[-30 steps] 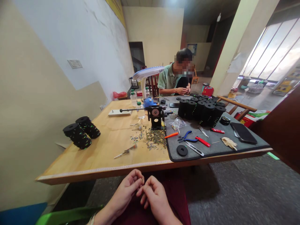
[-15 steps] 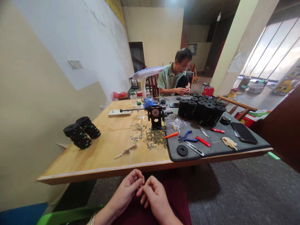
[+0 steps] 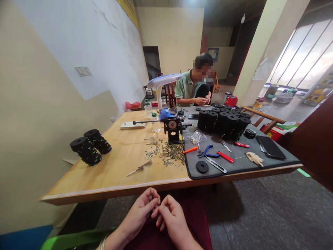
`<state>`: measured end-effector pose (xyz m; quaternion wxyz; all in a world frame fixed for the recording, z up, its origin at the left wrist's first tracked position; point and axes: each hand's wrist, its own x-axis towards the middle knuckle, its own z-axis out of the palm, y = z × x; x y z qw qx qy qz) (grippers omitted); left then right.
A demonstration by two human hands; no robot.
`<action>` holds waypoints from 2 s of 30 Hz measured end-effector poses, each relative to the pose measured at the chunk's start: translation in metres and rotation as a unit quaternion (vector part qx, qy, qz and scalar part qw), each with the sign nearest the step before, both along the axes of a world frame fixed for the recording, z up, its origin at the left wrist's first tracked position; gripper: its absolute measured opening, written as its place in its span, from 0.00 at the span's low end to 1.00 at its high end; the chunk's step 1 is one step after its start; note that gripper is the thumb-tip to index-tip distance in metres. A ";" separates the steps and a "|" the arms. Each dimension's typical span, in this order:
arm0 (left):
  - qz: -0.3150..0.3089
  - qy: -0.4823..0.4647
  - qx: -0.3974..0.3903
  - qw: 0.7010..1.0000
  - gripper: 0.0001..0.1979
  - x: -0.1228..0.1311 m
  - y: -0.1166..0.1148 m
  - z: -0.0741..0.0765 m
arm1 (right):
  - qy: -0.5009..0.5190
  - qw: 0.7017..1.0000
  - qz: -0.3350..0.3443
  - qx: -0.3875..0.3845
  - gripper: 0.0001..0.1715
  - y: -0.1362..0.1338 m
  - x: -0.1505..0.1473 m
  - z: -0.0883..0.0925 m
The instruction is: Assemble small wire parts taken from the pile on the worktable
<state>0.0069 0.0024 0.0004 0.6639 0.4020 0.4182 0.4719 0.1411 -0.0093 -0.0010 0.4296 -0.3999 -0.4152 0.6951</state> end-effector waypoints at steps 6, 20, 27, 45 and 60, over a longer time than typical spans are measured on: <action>0.013 0.044 0.041 0.998 0.10 -0.001 0.000 -0.001 | 0.003 1.000 -0.003 -0.009 0.21 0.001 0.000 -0.002; 0.025 0.211 0.158 0.964 0.05 -0.007 -0.006 0.003 | -0.099 0.994 -0.005 0.037 0.26 0.006 0.003 -0.010; 0.004 0.108 0.088 0.990 0.10 -0.006 -0.003 0.003 | -0.069 0.997 0.006 0.042 0.24 0.008 0.005 -0.009; 0.007 0.029 0.033 0.999 0.13 -0.004 0.002 0.010 | -0.226 0.951 0.002 0.212 0.12 0.007 0.012 -0.001; 0.037 -0.149 -0.049 0.987 0.14 -0.017 -0.004 0.058 | -0.353 0.852 -0.125 0.366 0.07 0.026 0.061 -0.023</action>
